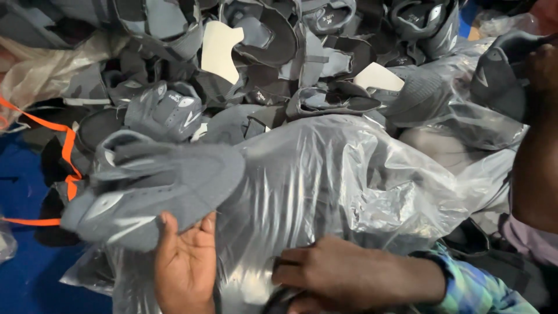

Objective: The person trims excess threads and loose fabric from the edges of grey athletic shoes using a small blade tool. They handle the shoes one at a time, turning them over to access different sides and the interior, and then place the finished shoes into a plastic bag.

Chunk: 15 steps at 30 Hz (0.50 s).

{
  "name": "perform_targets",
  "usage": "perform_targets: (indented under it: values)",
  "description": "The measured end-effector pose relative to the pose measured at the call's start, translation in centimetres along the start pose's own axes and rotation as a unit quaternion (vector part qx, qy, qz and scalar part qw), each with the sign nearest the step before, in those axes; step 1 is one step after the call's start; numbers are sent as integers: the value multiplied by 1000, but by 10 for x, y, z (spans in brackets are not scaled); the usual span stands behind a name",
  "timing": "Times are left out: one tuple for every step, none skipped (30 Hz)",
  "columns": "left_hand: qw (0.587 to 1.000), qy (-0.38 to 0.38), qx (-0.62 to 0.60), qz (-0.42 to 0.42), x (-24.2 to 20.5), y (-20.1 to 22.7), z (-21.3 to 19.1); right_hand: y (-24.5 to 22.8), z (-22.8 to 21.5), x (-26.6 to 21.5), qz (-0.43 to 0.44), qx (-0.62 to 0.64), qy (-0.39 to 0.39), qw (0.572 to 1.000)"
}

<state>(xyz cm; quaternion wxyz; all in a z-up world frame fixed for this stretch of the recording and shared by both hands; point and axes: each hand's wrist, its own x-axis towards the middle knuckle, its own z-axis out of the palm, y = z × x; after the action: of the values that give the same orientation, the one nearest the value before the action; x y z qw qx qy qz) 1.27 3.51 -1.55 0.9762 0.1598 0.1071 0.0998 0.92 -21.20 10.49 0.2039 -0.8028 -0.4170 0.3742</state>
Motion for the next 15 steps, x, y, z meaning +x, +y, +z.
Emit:
perform_targets:
  values:
    - [1000,3,15,-6,0,0,5,2,-3,0,-52,20,42,998]
    - [1000,7,28,-11,1,0,11,3,-7,1,-104,38,82,990]
    - [1000,2,29,-11,1,1,13,6,-8,1,-104,36,85,990]
    - [999,2,49,-10,0,1,14,10,-8,0,-137,27,64,988]
    - [998,1,69,-9,0,1,15,14,-8,-1,-170,17,42,984]
    - [998,1,68,-10,1,0,14,19,-11,-8,-169,18,42,985]
    - [997,-14,77,-7,3,0,12,24,-13,-14,-179,165,138,960]
    - [996,-23,85,-1,0,-1,9,30,-15,-21,-185,308,224,906]
    - [996,-18,83,0,1,-2,0,48,-6,-26,-183,310,219,907]
    - [998,-45,13,-46,4,0,-8,65,3,-30,-61,398,346,847]
    - [992,-73,-57,-91,6,3,-16,83,12,-32,68,470,455,754]
    - [993,-66,-50,-82,9,-1,-24,89,16,-32,62,477,445,755]
    - [994,9,12,-109,12,-3,-35,95,21,-29,91,431,456,773]
    - [985,97,68,-128,6,-5,-48,102,26,-27,118,386,454,794]
    - [984,116,71,-113,-1,-1,-27,109,39,-28,112,396,434,801]
